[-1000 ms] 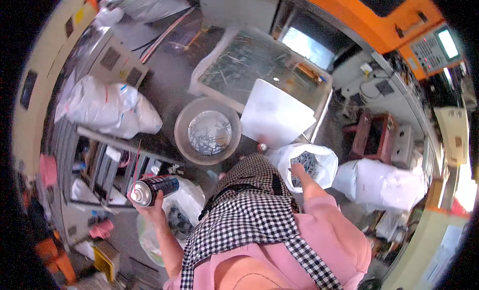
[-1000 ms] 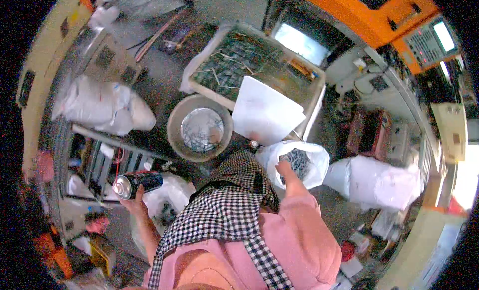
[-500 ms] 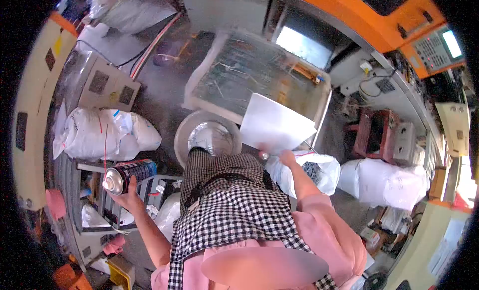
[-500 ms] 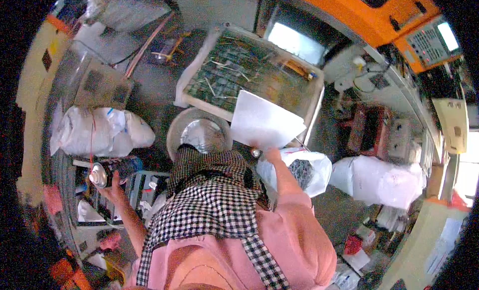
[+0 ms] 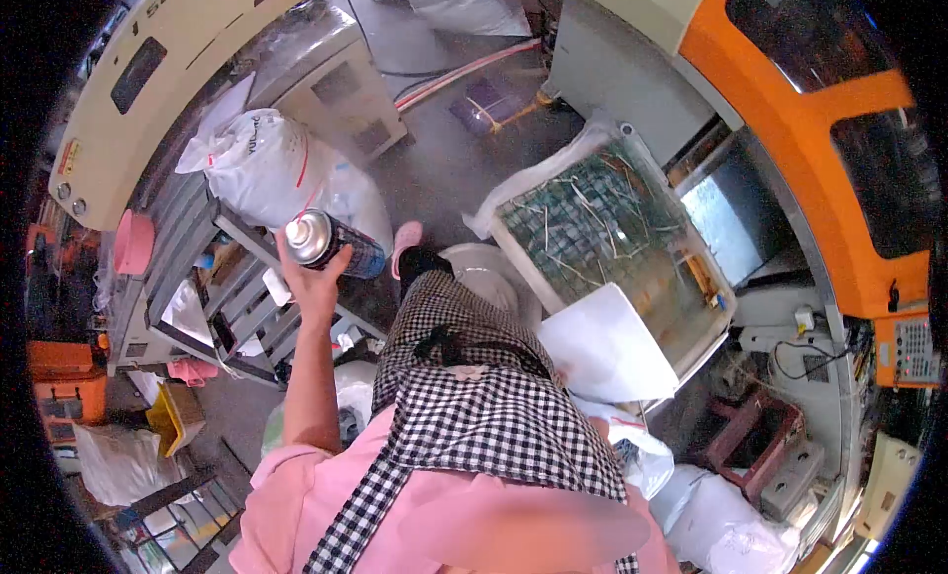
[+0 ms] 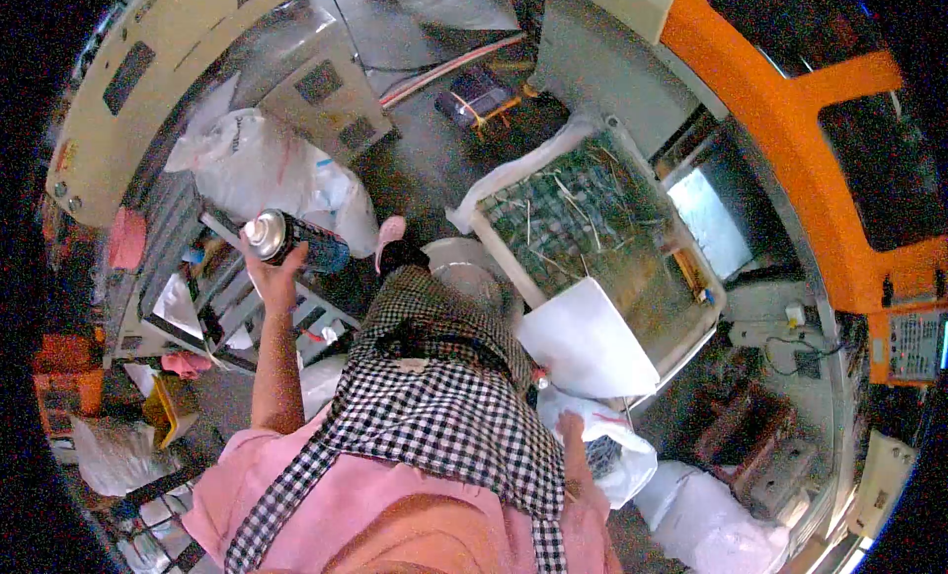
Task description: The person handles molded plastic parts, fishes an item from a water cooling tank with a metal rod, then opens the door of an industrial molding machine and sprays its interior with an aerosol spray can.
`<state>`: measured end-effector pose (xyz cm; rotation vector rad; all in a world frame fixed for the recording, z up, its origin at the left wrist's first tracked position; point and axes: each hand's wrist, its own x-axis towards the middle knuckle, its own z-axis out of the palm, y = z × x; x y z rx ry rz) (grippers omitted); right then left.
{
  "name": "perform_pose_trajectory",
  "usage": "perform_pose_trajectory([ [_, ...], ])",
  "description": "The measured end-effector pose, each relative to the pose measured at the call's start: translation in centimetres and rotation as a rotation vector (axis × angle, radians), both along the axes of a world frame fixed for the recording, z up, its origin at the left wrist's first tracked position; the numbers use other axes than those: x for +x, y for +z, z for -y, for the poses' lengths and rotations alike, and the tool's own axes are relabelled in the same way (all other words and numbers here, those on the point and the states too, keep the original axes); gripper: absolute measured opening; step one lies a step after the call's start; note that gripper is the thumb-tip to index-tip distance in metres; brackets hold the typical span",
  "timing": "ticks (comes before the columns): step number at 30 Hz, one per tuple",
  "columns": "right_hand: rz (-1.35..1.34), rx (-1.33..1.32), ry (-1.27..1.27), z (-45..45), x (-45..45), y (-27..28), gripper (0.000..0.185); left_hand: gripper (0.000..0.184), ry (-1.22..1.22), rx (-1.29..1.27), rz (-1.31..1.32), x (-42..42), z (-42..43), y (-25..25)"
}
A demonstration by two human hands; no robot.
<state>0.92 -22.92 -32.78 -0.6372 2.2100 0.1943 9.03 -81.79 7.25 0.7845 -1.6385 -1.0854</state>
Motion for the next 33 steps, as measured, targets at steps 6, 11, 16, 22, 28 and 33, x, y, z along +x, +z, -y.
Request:
perform_pose_trajectory([
  [6,-0.131,-0.221,-0.688,5.7,-2.2,1.9,0.028,0.067,-0.186,-0.016,0.083,-6.0,7.0,-1.5],
  [11,-0.238,-0.158,-0.187,18.6,-9.6,3.2,0.037,0.074,-0.393,-0.023,0.139,-13.4,19.5,-7.8],
  [16,-0.253,-0.259,-0.829,34.1,-16.5,4.7,0.04,0.075,-0.615,0.03,0.203,-20.9,30.0,-7.3],
  [22,-0.223,-0.262,-0.712,46.0,-24.0,7.2,0.045,0.07,-0.668,0.069,0.181,-26.6,38.0,-3.4],
  [28,-0.276,-0.324,-0.687,53.0,-26.4,9.8,0.056,0.065,-0.641,0.078,0.112,-30.0,42.4,-1.8],
  [33,-0.34,-0.401,-0.88,60.1,-32.7,12.3,0.059,0.064,-0.551,0.015,0.095,-33.1,44.2,0.7],
])
